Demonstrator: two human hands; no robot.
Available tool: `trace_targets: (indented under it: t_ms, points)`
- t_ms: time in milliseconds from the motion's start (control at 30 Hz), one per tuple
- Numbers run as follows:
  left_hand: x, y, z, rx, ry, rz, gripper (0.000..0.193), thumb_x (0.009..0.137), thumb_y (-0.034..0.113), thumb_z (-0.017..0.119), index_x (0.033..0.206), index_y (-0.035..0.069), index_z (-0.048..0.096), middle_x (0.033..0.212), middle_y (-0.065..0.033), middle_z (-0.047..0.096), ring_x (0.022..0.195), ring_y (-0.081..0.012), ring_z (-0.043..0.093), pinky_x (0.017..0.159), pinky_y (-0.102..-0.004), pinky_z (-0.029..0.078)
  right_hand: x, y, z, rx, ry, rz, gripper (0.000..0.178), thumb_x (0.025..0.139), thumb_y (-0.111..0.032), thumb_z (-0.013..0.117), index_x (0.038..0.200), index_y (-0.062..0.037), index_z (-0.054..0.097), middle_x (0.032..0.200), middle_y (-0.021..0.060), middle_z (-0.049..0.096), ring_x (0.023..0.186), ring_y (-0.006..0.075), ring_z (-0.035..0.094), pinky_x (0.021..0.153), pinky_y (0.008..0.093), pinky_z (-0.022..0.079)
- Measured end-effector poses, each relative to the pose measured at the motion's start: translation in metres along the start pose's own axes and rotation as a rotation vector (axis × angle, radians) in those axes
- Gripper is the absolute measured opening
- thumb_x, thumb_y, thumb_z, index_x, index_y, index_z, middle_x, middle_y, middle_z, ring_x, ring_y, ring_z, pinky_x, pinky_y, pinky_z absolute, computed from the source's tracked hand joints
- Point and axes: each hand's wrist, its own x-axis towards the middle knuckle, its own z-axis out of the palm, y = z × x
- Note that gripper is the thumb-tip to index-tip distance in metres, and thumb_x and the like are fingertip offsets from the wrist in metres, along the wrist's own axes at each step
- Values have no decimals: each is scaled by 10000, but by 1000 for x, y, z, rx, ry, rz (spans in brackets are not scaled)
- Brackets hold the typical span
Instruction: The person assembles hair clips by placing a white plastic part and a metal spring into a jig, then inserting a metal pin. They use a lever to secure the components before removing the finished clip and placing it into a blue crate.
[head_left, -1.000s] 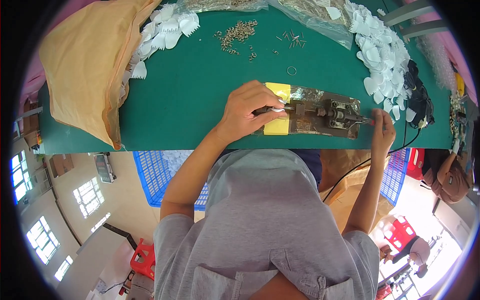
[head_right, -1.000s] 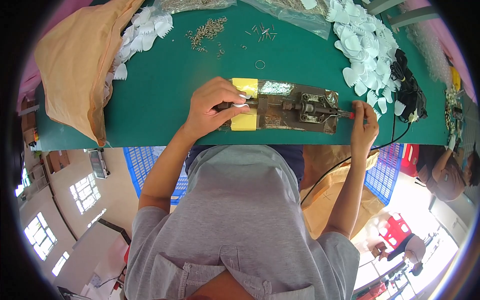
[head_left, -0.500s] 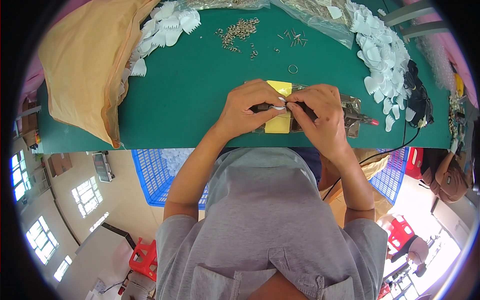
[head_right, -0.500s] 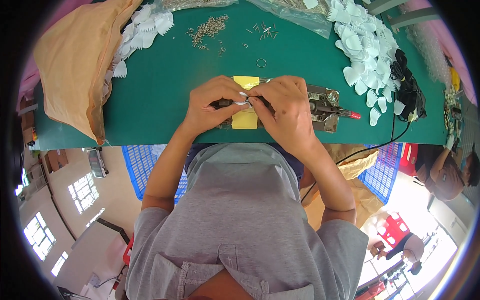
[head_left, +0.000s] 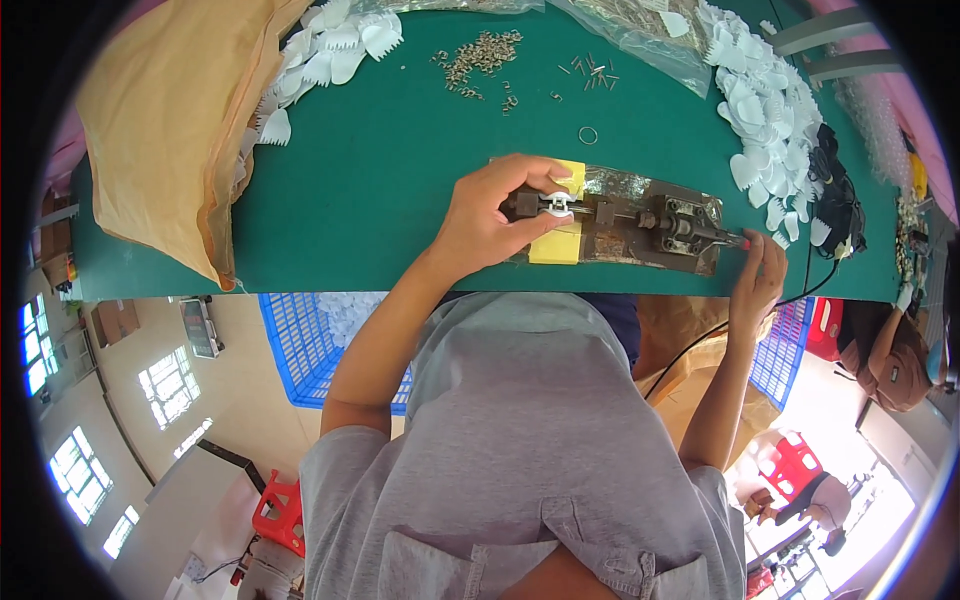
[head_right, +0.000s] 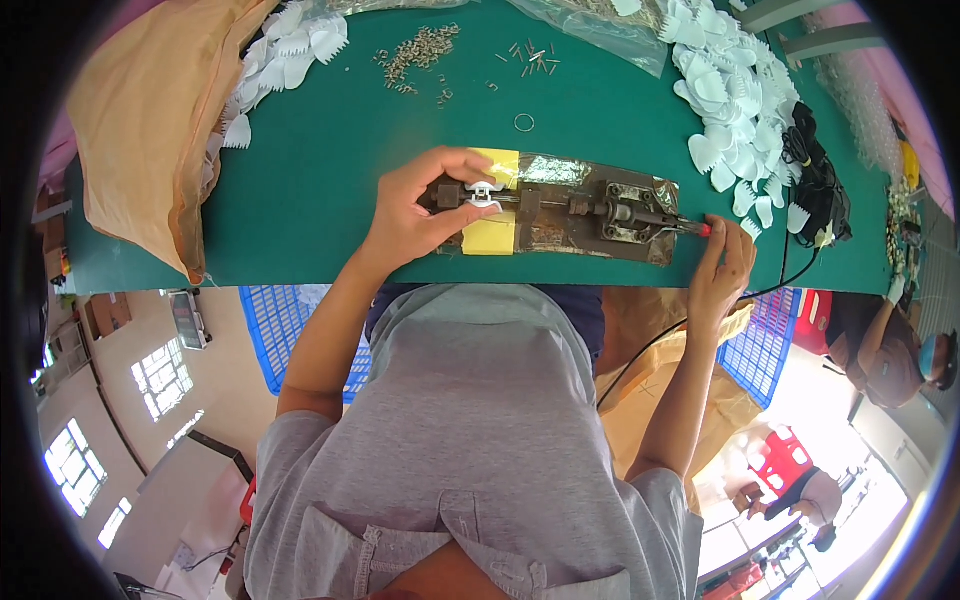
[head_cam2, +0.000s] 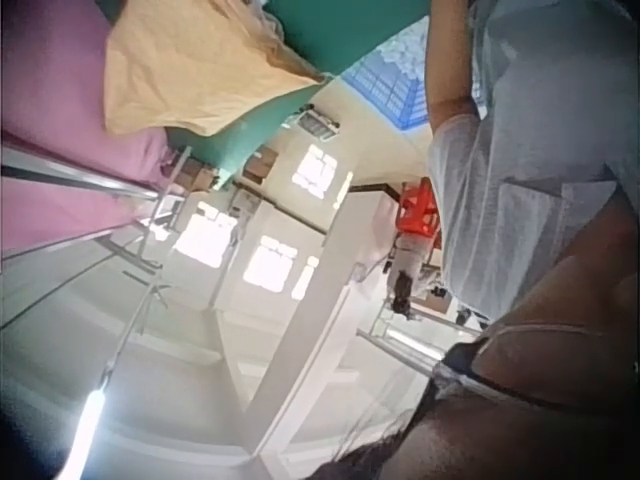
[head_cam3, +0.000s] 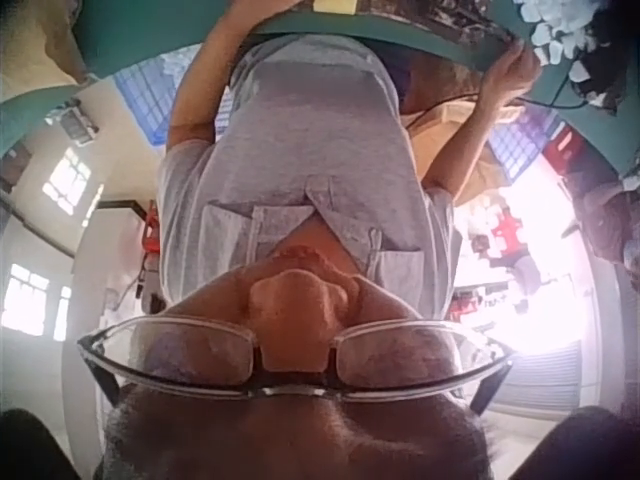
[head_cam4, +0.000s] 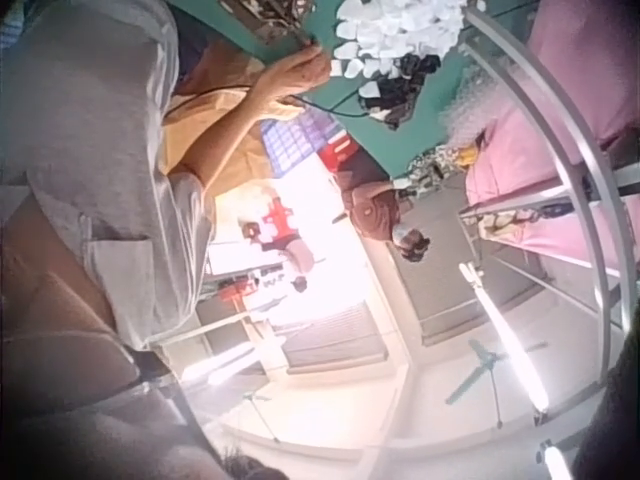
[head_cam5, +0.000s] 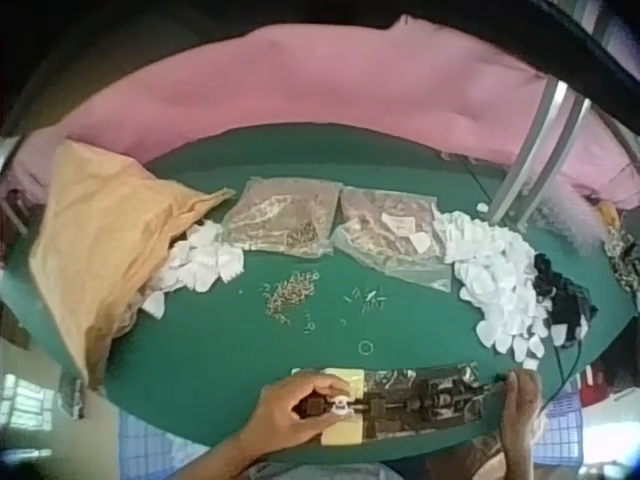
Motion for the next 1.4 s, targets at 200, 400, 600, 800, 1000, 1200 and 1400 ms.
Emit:
trace_targets:
  t_ms: [200,400,600,800,1000,1200,1400]
  points:
    - [-1,-5,0,132,16,129,234,805,39,897,986,25,749,960,-59,740,870,-135,676,769,-267,519,10,7,0,150,-56,126,282,1084,-203,585,965,1,738,923,90,682,863,218,609,817,348,475]
    - [0,-5,3,138,65,168,242,777,98,905,921,48,717,859,-47,720,742,-188,597,677,-325,456,26,28,-6,669,-95,473,312,1088,-284,613,911,-38,690,811,-7,591,729,81,526,681,245,405]
    - [-1,-10,5,195,80,261,242,765,105,909,908,52,722,852,-53,718,759,-204,614,696,-325,469,40,-90,-37,488,42,-148,177,1045,-135,567,1066,-19,699,925,17,627,796,84,540,731,232,425]
    - [0,-5,7,171,69,183,243,762,107,911,919,52,733,852,-55,721,769,-210,628,701,-332,482,47,-62,-31,657,145,354,453,1131,-329,437,1031,7,725,874,58,668,819,96,594,734,247,450]
    - [0,-8,4,154,84,174,231,777,96,904,928,54,734,886,-55,739,788,-202,650,717,-323,492,42,-91,-27,618,128,248,371,1126,-236,437,1056,6,709,806,45,674,776,113,611,737,274,469]
    - [-12,3,1,-199,133,128,225,800,2,869,965,23,717,987,-66,749,898,-169,674,833,-310,513,29,2,5,1337,96,493,333,1129,-299,522,1134,7,651,843,79,661,838,166,618,823,355,517]
    - [-62,67,-114,-188,-232,55,382,733,23,918,1057,-6,719,1016,-114,749,950,-202,712,893,-359,553,3,37,23,1063,168,557,285,1112,-261,554,1105,-1,670,915,55,666,859,127,611,814,273,477]
